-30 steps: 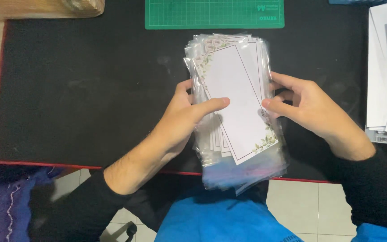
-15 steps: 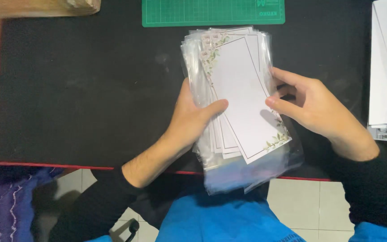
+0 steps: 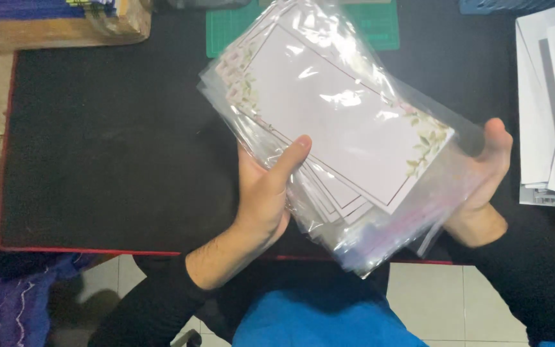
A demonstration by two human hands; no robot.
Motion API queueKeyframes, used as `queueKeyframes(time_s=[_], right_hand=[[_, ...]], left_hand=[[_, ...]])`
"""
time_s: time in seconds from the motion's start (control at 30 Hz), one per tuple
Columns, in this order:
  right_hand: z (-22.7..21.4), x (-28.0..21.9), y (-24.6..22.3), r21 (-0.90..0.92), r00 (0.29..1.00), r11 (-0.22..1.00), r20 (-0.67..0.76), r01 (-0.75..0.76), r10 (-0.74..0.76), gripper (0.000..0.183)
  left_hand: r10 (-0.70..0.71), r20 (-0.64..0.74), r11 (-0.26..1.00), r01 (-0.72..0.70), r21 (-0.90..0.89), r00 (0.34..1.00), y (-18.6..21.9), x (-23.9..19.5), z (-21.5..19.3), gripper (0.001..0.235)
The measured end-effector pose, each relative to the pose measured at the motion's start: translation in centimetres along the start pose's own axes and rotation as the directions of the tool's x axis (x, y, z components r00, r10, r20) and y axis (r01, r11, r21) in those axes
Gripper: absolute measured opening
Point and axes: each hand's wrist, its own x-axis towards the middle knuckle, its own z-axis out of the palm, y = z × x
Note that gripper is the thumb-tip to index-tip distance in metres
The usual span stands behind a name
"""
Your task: Folding printed invitation cards and inserting them into plastic sleeves
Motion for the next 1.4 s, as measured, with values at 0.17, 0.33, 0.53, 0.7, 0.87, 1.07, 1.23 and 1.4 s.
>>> queueKeyframes(time_s=[0.17,0.33,0.53,0.7,0.87,1.07,1.23,1.4], right_hand=[[-0.2,-1.2,3.5,-0.591,0.890,0.770,-0.182,0.240,-0.417,0.100],[-1.5,-1.5,5.5,-0.852,0.649,0.524,-0.393,0.010,-0.651,0.077],[6.2,5.5,4.3,-0.838,0.315,0.516,-0.546,-0.180,-0.777,0.053],[6.8,5.7,0.8,-0.765,0.378,0.584,-0.643,-0.272,-0.666,0.058],[6.4,6.8,-2.2,-0.755,0.371,0.535,-0.654,-0.380,-0.659,0.037],[5.8,8.9,-4.2,-0.724,0.341,0.419,-0.651,-0.548,-0.678,0.025],[2.3,9.4,-5.7,-0.731,0.348,0.505,-0.671,-0.458,-0.655,0.029],[-0.5,10.0,-6.8,-0.806,0.325,0.449,-0.574,-0.385,-0.752,0.081]], left_hand=[[0.057,-0.011,0.997,-0.058,-0.041,0.998,-0.6,0.3,1.3,0.076],[0.047,0.015,0.999,-0.047,0.004,0.999,-2.0,0.5,2.8,0.082],[0.116,0.064,0.991,-0.120,0.058,0.991,-3.5,1.2,2.8,0.082],[-0.131,0.091,0.972,0.146,-0.185,0.987,-1.2,3.3,0.9,0.061],[-0.277,0.019,0.957,0.274,0.094,0.961,1.9,6.3,0.4,0.060],[-0.235,-0.043,0.929,0.238,0.283,0.971,2.9,7.4,1.8,0.053],[-0.186,-0.072,0.950,0.198,0.241,0.980,1.1,9.6,1.4,0.046],[-0.105,-0.119,0.962,0.131,0.239,0.987,-0.3,10.6,1.7,0.056]])
